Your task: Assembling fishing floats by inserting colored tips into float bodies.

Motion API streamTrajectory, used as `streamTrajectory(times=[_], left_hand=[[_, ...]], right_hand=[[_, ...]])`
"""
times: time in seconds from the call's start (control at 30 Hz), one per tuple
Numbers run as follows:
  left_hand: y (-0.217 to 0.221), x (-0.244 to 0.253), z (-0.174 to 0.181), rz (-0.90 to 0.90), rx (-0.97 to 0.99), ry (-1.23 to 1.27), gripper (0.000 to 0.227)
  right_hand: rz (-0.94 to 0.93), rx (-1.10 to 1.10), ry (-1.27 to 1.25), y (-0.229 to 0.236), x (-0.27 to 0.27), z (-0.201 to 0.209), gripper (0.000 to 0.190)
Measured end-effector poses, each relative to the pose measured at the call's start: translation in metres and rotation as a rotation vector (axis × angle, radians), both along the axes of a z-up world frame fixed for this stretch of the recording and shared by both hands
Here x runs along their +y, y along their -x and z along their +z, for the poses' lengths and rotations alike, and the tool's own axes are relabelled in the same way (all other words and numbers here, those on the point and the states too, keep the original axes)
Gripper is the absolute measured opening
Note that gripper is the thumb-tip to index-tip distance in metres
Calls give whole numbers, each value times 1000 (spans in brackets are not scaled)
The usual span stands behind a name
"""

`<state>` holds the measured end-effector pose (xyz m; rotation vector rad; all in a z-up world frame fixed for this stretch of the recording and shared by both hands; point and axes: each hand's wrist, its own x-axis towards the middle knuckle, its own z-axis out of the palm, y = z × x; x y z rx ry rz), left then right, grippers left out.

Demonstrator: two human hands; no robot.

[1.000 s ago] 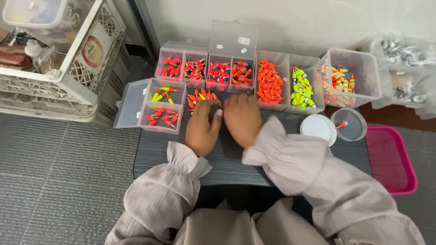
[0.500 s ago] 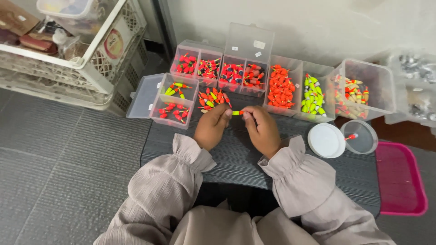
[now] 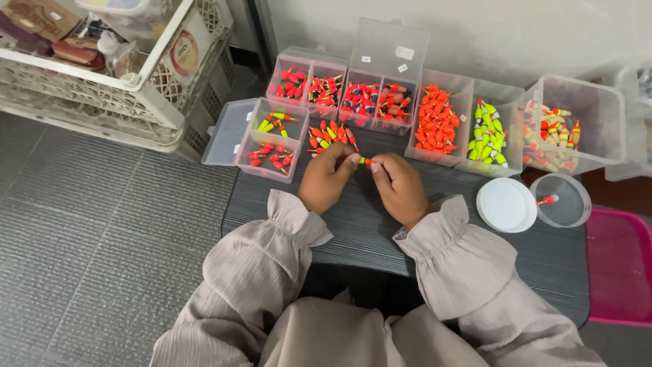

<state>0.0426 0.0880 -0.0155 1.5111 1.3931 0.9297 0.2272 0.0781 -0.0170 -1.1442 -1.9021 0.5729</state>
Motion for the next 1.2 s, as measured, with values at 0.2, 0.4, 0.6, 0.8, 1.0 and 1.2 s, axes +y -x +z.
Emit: streamTrajectory(times=[0.2, 0.4, 0.6, 0.8, 1.0, 1.2], left_hand=[[-1, -3, 9, 41, -140, 14, 13], [0, 2, -7, 13, -106, 10, 20], [2, -4, 4, -19, -201, -11, 15], [0, 0, 5, 4, -117, 84, 21], [1, -5, 9, -7, -177, 20, 12], [-1, 3, -8, 3, -99, 108, 28]], right_hand=[[18, 28, -19, 1, 1, 3, 17], [33, 39, -20, 2, -1, 6, 15], [23, 59, 8, 1, 1, 3, 17], [31, 14, -31, 1, 1, 6, 16], [18, 24, 24, 1, 0, 6, 17], [2, 27, 22, 2, 1, 5, 18]])
